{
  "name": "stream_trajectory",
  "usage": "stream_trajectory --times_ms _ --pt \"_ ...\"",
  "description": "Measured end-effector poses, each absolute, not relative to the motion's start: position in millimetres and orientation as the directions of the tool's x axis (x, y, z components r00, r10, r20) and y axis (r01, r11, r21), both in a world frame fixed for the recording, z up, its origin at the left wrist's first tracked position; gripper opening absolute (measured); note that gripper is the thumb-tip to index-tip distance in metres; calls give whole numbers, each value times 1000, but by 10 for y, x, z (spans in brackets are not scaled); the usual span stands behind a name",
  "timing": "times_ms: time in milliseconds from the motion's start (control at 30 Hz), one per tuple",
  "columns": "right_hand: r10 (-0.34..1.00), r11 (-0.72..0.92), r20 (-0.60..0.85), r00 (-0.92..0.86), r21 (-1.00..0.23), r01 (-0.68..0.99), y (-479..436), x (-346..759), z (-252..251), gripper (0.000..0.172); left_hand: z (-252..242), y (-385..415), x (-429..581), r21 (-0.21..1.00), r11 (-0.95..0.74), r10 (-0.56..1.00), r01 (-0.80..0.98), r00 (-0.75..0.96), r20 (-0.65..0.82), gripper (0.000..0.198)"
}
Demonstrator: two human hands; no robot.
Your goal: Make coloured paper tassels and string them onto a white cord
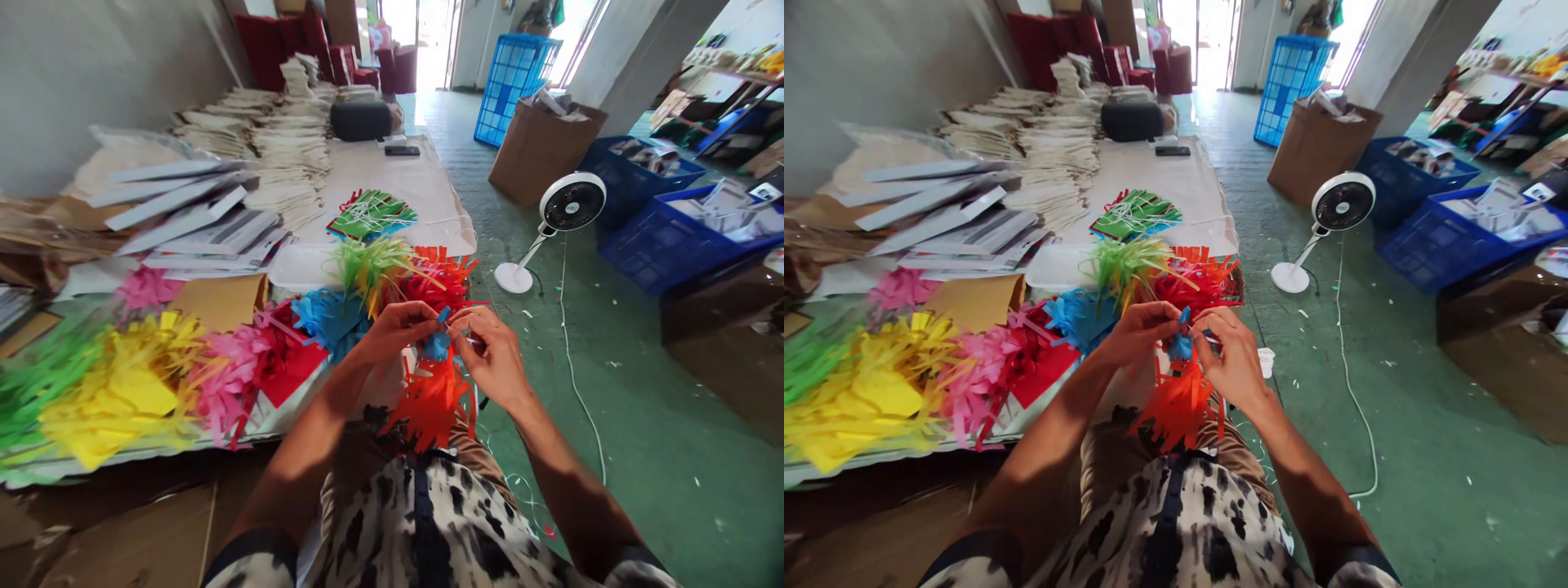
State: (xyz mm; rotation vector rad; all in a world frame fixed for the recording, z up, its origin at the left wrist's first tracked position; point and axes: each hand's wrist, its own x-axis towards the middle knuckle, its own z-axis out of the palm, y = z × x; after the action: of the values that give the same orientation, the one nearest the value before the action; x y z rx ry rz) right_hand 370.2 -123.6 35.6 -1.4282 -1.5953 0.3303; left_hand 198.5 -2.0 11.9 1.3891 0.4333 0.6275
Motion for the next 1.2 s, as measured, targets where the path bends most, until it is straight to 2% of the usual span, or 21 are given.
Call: stream_trajectory --times_ms 167,333,467,600,700,800,933,1033,1200 --pt "895 236 421 147 -727 645 -1222 3714 349 16 154 -70 1998 996 -11 611 -85 788 73 42" --pt "910 167 369 188 -742 649 -1236 3708 320 19 141 -112 2025 980 -152 621 -131 758 198 42" --pt "914 170 373 159 -708 686 -1259 3709 323 19 130 -142 2026 972 -233 626 -41 758 182 40" --pt "918 163 366 152 -699 696 -1277 3704 333 20 187 -209 2019 926 -377 620 25 749 232 41" --pt "922 136 317 221 -802 581 -1283 3684 326 10 218 -254 2022 889 -456 606 48 748 270 40" --pt "936 129 246 250 -904 408 -1273 3652 303 27 195 -269 2030 836 -547 553 51 771 315 33" --pt "929 131 203 309 -962 239 -1235 3625 249 24 161 -268 2026 805 -585 557 99 771 310 33" --pt "914 147 210 347 -969 198 -1210 3616 204 30 187 -277 2014 812 -564 628 150 717 304 34" --pt "915 165 227 334 -965 204 -1210 3597 143 30 268 -372 2040 716 -652 663 248 644 381 28"
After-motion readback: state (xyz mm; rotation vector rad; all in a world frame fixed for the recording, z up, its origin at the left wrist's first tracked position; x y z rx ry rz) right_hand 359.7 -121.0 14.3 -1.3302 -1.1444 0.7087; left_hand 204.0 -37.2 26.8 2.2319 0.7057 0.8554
